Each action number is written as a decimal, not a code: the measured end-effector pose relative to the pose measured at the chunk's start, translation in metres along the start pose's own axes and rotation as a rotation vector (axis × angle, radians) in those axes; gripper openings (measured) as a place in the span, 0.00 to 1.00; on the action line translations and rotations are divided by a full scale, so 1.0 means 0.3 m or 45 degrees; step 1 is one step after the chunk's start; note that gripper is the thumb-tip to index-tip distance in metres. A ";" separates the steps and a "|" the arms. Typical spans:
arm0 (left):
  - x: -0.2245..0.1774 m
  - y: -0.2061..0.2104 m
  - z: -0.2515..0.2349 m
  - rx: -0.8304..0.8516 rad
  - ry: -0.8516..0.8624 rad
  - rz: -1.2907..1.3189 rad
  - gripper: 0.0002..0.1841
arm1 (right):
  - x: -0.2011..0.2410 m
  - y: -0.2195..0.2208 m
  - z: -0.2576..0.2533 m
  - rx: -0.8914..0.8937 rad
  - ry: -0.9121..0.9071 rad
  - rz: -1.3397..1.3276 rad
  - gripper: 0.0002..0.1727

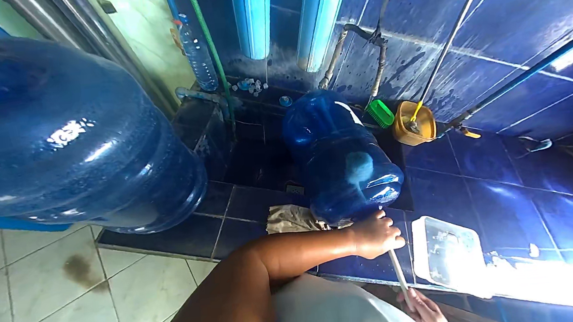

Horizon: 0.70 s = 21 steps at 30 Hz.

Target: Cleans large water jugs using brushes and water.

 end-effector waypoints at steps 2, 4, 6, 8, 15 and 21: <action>-0.002 -0.003 0.002 0.025 0.000 0.002 0.10 | -0.008 0.048 -0.050 -0.008 -0.055 -0.022 0.21; -0.015 0.009 -0.003 0.042 0.004 0.002 0.09 | 0.023 0.059 -0.105 -0.214 -0.213 0.587 0.15; -0.030 0.024 -0.012 0.037 -0.008 0.002 0.09 | 0.063 0.054 -0.154 -0.406 -0.381 1.129 0.21; -0.039 0.027 -0.015 0.021 -0.044 0.018 0.09 | 0.082 0.067 -0.180 -0.385 -0.338 1.083 0.20; -0.019 0.009 -0.023 0.094 -0.030 0.002 0.13 | 0.022 -0.002 -0.115 -0.336 -0.334 0.876 0.16; 0.075 -0.104 -0.034 0.052 -0.090 0.115 0.28 | 0.022 -0.144 0.081 -0.315 -0.207 0.829 0.13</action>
Point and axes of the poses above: each hand's wrist, its own z-axis away from the middle knuckle, its own y-axis out of the palm, x = y × z, the point moved 1 cm from there along -z, towards the middle knuckle, and after that the axes turned 8 degrees about x, right-handed, at the moved point
